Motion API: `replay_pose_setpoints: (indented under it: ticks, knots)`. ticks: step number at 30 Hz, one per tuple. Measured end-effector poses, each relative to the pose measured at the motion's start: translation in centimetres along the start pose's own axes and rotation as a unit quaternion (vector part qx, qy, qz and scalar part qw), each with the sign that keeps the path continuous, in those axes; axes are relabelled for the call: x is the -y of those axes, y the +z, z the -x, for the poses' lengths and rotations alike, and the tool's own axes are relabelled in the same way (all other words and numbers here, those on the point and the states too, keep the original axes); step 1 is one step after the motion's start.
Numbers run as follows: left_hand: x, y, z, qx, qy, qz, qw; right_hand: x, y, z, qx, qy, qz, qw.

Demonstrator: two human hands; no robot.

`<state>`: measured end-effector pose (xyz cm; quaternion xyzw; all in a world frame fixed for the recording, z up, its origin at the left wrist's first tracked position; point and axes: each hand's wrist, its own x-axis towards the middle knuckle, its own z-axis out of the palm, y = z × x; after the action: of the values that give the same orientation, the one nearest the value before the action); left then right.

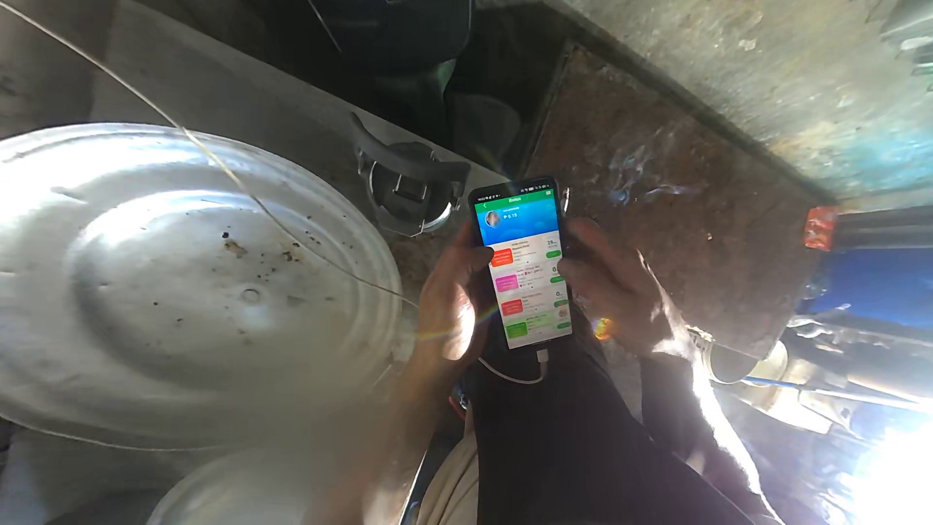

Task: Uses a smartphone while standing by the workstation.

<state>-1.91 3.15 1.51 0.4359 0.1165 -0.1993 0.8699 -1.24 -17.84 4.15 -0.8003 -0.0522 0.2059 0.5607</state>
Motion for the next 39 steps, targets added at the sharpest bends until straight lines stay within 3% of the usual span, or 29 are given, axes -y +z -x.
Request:
replay_pose_setpoints:
  ticks: [11,39]
  knots:
    - [-0.3,-0.1,0.1,-0.012,-0.022,0.021,0.999,-0.7,-1.2,0.5,0.115,-0.011,0.067,0.991]
    - [-0.2,-0.1,-0.1,-0.023,-0.002,-0.014,1.000,-1.3,-1.6,-0.1,0.093,-0.052,0.042,0.993]
